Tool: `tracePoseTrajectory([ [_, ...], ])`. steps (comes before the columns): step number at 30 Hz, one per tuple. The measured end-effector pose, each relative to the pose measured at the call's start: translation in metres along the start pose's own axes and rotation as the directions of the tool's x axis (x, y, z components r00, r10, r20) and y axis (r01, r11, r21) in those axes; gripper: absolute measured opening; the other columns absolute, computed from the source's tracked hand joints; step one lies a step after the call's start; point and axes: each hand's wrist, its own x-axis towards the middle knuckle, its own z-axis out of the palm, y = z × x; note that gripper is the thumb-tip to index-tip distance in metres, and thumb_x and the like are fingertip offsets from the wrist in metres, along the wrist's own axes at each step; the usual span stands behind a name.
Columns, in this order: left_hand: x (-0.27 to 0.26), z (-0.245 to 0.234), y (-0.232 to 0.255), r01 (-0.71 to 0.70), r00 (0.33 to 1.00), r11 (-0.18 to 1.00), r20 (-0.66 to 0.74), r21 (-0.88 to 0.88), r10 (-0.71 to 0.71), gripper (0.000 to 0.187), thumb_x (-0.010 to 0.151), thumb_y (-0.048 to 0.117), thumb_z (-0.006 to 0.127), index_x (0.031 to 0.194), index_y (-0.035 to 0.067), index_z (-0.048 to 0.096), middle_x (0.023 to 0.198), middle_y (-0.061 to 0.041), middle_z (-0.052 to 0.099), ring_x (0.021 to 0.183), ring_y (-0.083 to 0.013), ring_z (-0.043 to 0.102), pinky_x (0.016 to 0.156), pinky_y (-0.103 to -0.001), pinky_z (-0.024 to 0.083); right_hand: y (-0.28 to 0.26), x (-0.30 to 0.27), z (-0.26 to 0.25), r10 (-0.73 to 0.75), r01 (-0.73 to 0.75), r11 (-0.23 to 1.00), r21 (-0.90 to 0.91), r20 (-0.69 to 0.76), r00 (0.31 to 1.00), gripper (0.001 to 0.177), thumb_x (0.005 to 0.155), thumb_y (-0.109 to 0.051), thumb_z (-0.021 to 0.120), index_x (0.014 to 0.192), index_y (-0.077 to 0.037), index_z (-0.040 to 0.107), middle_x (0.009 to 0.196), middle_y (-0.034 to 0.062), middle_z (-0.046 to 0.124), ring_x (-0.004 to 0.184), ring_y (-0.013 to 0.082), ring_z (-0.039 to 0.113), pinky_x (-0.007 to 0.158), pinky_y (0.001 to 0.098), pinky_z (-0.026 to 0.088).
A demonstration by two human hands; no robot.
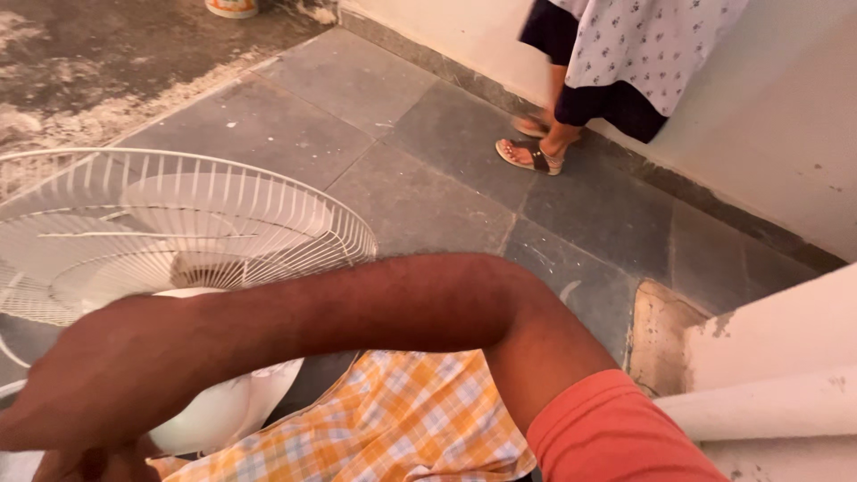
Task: The person uses a screwdriver to loosen and remove screws from the back of a white pedestal fan motor housing. They then detach the motor housing from the fan stand and reattach it, securing it with screws.
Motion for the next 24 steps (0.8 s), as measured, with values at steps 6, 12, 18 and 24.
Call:
tracePoseTrajectory([
  [6, -0.015, -0.011, 0.010, 0.073, 0.997, 0.997, -0.008, 0.031, -0.073, 0.010, 0.102, -0.004, 0.063, 0.110, -0.010, 0.062, 0.078, -0.010, 0.062, 0.073, -0.0104, 0.055, 0.068, -0.026, 0.043, -0.011, -0.015, -0.019, -0.043, 0.039, 0.995, 0.088, 0.042, 0.998, 0.033, 0.103, -0.036, 0.043, 0.096, -0.014, 0.066, 0.097, 0.0085, 0.078, 0.091, 0.0300, 0.069, 0.079, 0.0492, 0.053],
  [12, -0.021, 0.009, 0.016, 0.064, 0.991, 0.987, -0.106, -0.144, -0.079, 0.006, 0.105, -0.005, 0.065, 0.099, -0.008, 0.064, 0.077, -0.007, 0.067, 0.070, -0.0052, 0.060, 0.060, -0.021, 0.046, -0.023, -0.023, -0.033, -0.039, 0.052, 0.988, -0.143, 0.092, 0.995, 0.028, 0.099, -0.035, 0.044, 0.101, -0.012, 0.059, 0.093, 0.0128, 0.072, 0.086, 0.0347, 0.069, 0.074, 0.0530, 0.050],
  [18, -0.013, 0.012, 0.021, 0.105, 0.990, 0.974, -0.070, -0.201, -0.121, 0.003, 0.101, -0.002, 0.065, 0.101, -0.005, 0.064, 0.083, -0.003, 0.068, 0.071, -0.0048, 0.062, 0.059, -0.021, 0.048, -0.051, -0.033, -0.054, 0.112, -0.108, 0.993, -0.053, 0.079, 0.991, 0.030, 0.102, -0.042, 0.045, 0.106, -0.018, 0.062, 0.094, 0.0108, 0.076, 0.087, 0.0361, 0.072, 0.072, 0.0516, 0.053],
  [24, -0.004, 0.024, 0.032, -0.003, 0.995, 0.976, -0.097, -0.217, -0.019, 0.015, 0.092, -0.003, 0.068, 0.106, -0.002, 0.064, 0.083, 0.001, 0.066, 0.064, -0.0020, 0.058, 0.051, -0.020, 0.044, -0.081, -0.053, -0.065, 0.232, -0.217, 0.858, -0.465, -0.025, 0.972, 0.027, 0.093, -0.033, 0.056, 0.098, -0.009, 0.067, 0.085, 0.0124, 0.074, 0.079, 0.0306, 0.076, 0.062, 0.0466, 0.059],
])
